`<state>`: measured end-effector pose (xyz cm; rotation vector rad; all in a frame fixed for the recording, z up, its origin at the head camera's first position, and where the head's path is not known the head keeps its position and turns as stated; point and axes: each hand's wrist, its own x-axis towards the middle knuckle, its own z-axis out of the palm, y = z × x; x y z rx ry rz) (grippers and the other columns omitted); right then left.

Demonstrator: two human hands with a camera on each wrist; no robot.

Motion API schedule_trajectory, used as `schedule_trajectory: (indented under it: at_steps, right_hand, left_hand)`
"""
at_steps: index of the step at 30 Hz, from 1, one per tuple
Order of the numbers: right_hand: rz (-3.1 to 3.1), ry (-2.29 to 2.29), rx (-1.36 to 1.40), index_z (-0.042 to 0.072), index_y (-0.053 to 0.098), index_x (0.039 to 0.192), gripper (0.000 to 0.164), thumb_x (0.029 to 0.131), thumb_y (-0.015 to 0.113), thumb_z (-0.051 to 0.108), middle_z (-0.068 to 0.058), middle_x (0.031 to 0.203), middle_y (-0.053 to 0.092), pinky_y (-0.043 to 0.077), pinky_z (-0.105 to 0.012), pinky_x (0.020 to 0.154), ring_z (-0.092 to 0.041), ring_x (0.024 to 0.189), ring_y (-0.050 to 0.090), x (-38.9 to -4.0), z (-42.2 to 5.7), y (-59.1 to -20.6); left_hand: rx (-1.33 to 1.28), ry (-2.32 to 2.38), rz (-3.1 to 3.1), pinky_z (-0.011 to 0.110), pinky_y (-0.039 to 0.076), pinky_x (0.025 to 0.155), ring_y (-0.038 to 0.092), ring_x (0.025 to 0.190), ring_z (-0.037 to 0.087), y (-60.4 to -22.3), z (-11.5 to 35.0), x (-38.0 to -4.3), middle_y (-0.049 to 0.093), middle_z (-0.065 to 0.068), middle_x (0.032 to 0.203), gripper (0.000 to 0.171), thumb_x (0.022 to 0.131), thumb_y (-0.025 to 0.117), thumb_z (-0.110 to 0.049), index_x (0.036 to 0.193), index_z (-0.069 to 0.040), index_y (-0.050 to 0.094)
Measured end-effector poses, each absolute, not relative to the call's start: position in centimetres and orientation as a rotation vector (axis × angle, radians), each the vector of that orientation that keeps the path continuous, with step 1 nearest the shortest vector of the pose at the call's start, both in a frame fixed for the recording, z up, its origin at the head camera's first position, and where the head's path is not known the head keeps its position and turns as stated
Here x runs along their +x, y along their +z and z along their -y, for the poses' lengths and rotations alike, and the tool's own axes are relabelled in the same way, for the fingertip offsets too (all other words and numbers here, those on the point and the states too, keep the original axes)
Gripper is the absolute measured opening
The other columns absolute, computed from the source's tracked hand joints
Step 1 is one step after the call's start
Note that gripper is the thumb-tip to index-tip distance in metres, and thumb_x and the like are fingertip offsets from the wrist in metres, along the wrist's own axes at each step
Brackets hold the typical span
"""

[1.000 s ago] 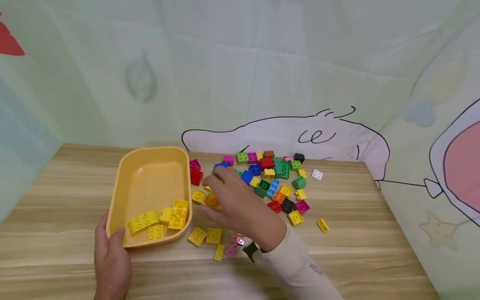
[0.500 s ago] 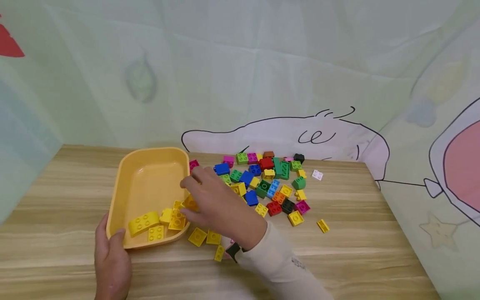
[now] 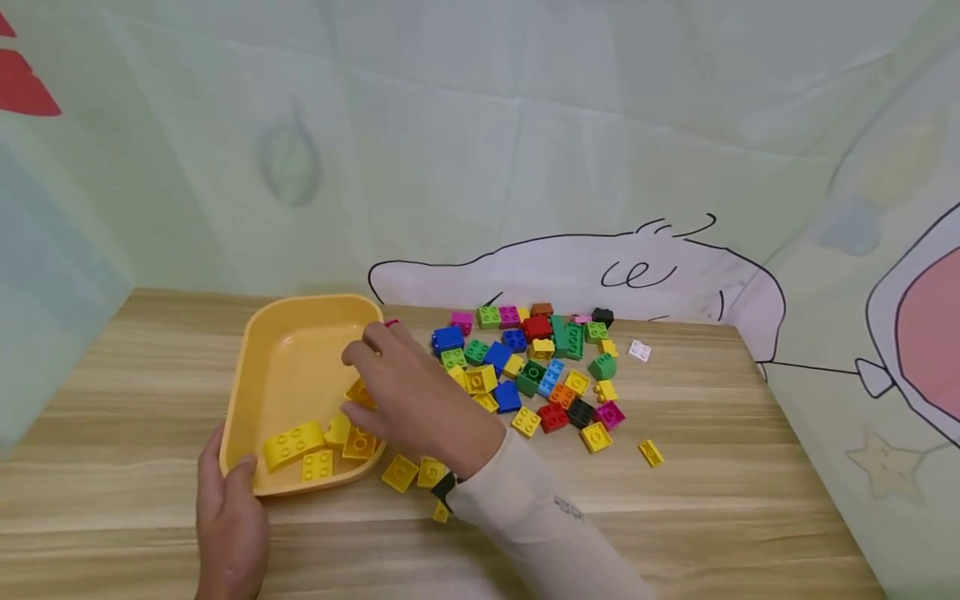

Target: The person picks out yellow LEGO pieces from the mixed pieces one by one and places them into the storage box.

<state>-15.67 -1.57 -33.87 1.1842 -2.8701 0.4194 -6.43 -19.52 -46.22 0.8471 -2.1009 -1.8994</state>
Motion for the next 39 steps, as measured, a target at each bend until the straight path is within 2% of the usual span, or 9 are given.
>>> schedule_trajectory:
  at_steps: [6,13,19,25,39]
  right_hand:
    - [2.873,0.436,1.177,0.014,0.06,0.125,0.044,0.089,0.074,0.036,0.001,0.118,0.053,0.057,-0.02,0.094,-0.014,0.105,0.049,-16.0,2.1,-34.6]
    - [2.924,0.426,1.181,0.015,0.06,0.126,0.044,0.089,0.075,0.035,0.002,0.119,0.053,0.055,-0.02,0.1,-0.013,0.111,0.048,-16.1,2.9,-35.5]
    - [2.936,0.388,1.207,0.016,0.061,0.125,0.044,0.088,0.076,0.036,0.002,0.118,0.054,0.056,-0.017,0.095,-0.013,0.11,0.048,-16.0,3.5,-36.3]
    - [2.951,0.413,1.24,0.017,0.061,0.126,0.044,0.088,0.076,0.034,0.003,0.118,0.054,0.056,-0.015,0.094,-0.012,0.11,0.047,-15.8,4.0,-36.8]
    - [2.931,0.383,1.244,0.018,0.061,0.125,0.045,0.087,0.077,0.037,0.003,0.118,0.055,0.056,-0.014,0.094,-0.011,0.108,0.049,-16.0,4.6,-37.5]
  left_hand:
    - [0.843,-1.91,2.091,0.039,0.006,0.13,0.012,0.151,0.01,-46.3,19.7,-6.3,0.01,-0.009,0.167,0.051,0.108,0.019,-0.019,0.157,-0.033,0.013]
    - [0.875,-1.935,2.102,0.044,0.005,0.13,0.009,0.152,0.013,-46.4,19.7,-6.3,0.007,-0.01,0.167,0.051,0.109,0.019,-0.021,0.157,-0.036,0.01]
    - [0.897,-1.959,2.092,0.046,0.005,0.13,0.008,0.152,0.013,-46.5,19.7,-6.2,0.005,-0.012,0.167,0.051,0.109,0.019,-0.023,0.156,-0.038,0.01]
    - [0.878,-1.973,2.057,0.043,0.002,0.13,0.009,0.152,0.014,-46.6,19.8,-6.0,0.007,-0.008,0.167,0.051,0.109,0.021,-0.021,0.157,-0.036,0.013]
    - [0.897,-1.935,2.094,0.043,0.007,0.13,0.012,0.152,0.011,-46.3,19.7,-6.5,0.009,-0.011,0.167,0.051,0.108,0.019,-0.021,0.156,-0.038,0.011]
